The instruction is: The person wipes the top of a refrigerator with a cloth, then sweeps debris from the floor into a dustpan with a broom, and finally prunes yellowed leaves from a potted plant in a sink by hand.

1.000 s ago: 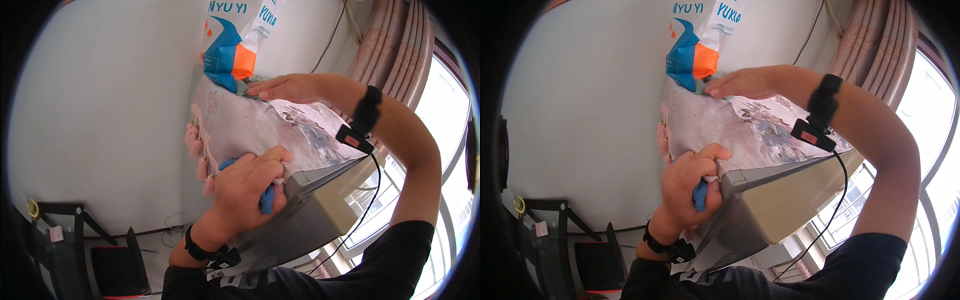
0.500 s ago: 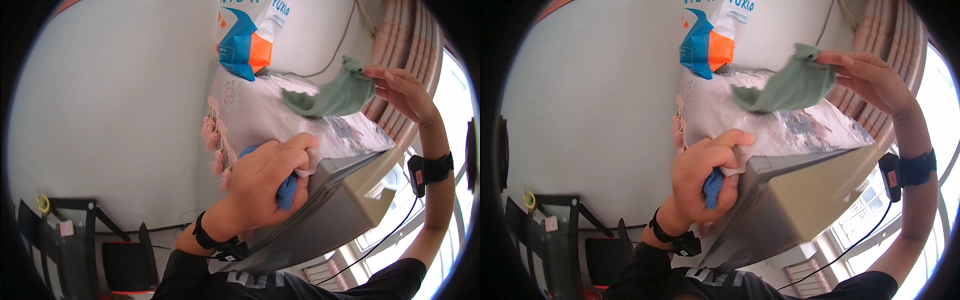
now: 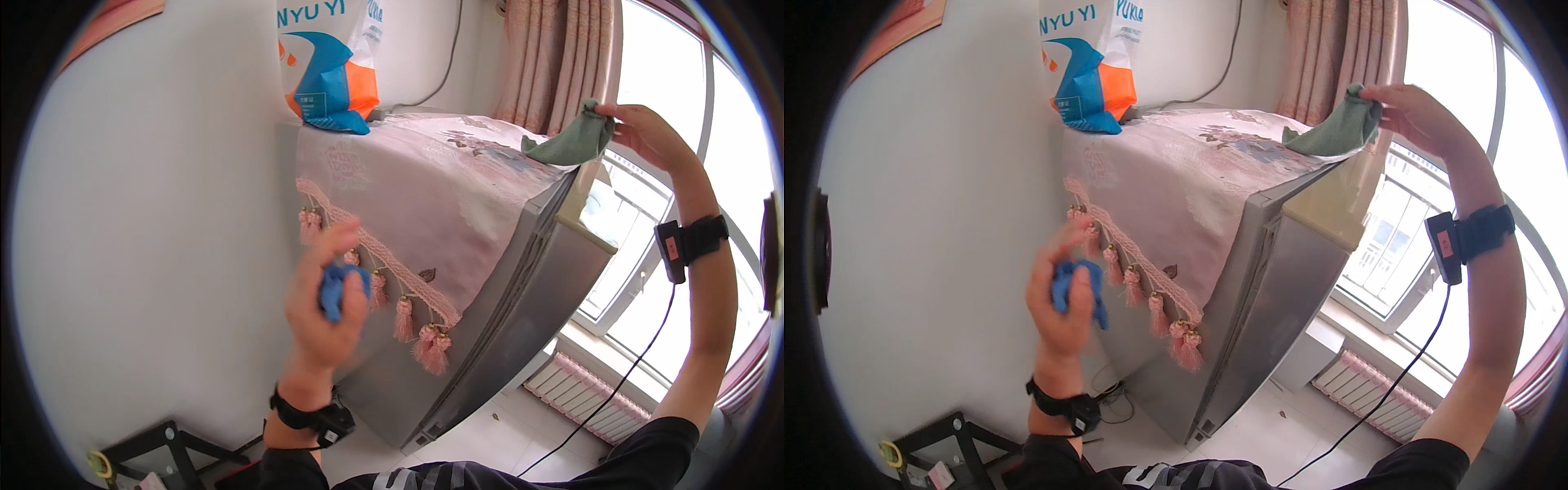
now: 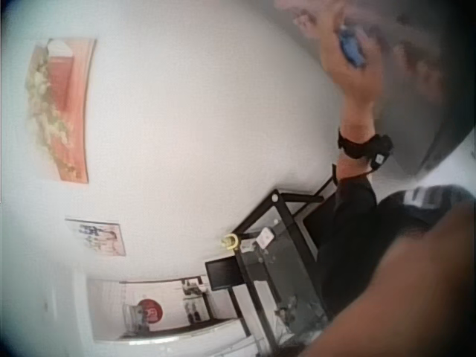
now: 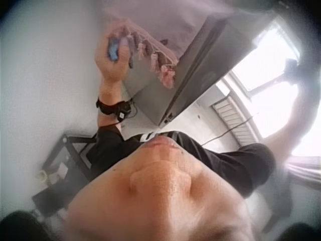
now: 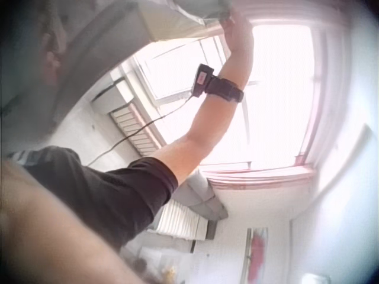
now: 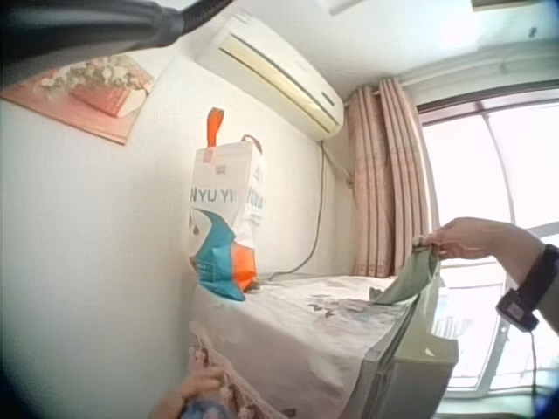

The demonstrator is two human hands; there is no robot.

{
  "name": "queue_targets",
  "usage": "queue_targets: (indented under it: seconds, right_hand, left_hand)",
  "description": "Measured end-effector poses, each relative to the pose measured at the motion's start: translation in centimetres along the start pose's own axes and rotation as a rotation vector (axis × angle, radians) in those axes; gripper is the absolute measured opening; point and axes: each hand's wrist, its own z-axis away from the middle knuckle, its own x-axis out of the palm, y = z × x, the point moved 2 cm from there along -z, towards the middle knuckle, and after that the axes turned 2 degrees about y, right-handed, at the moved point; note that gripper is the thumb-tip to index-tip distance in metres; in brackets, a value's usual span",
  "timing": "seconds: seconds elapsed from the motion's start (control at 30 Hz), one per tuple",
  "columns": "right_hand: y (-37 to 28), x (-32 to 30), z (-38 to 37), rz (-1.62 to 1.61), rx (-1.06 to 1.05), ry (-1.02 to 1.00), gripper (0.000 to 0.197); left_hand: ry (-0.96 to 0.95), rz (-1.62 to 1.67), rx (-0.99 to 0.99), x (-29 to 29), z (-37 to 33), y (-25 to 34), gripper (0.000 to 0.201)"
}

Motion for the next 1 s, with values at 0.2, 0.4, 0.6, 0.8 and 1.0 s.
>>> queue_targets:
  seconds: [0.2, 0.4, 0.6, 0.8, 1.0]
  right_hand:
    - [-4.2, 2.1, 0.2, 0.118, -0.076, -0.035, 0.046]
    - [-8.7, 6.7, -1.3, 0.318, -0.337, -0.135, 0.043]
    - [-11.6, 13.1, -2.2, 0.757, -0.026, -0.246, 0.048]
    - [-9.3, 18.9, -3.2, 0.902, 0.341, -0.385, 0.053]
    - [-12.2, 16.9, -5.1, 0.783, 0.036, -0.496, 0.035]
  left_hand:
    - [0.017, -0.012, -0.264, -2.8, -3.7, -4.5, 0.03]
    - [0.02, -0.24, -0.051, -3.4, -9.3, -8.6, 0.031]
    - [-0.197, -0.404, 0.276, -0.1, -14.8, -9.5, 0.028]
    - [-0.246, -0.498, 0.337, 1.3, -15.6, -11.5, 0.033]
    - [-0.235, -0.553, 0.171, -1.4, -16.4, -13.9, 0.029]
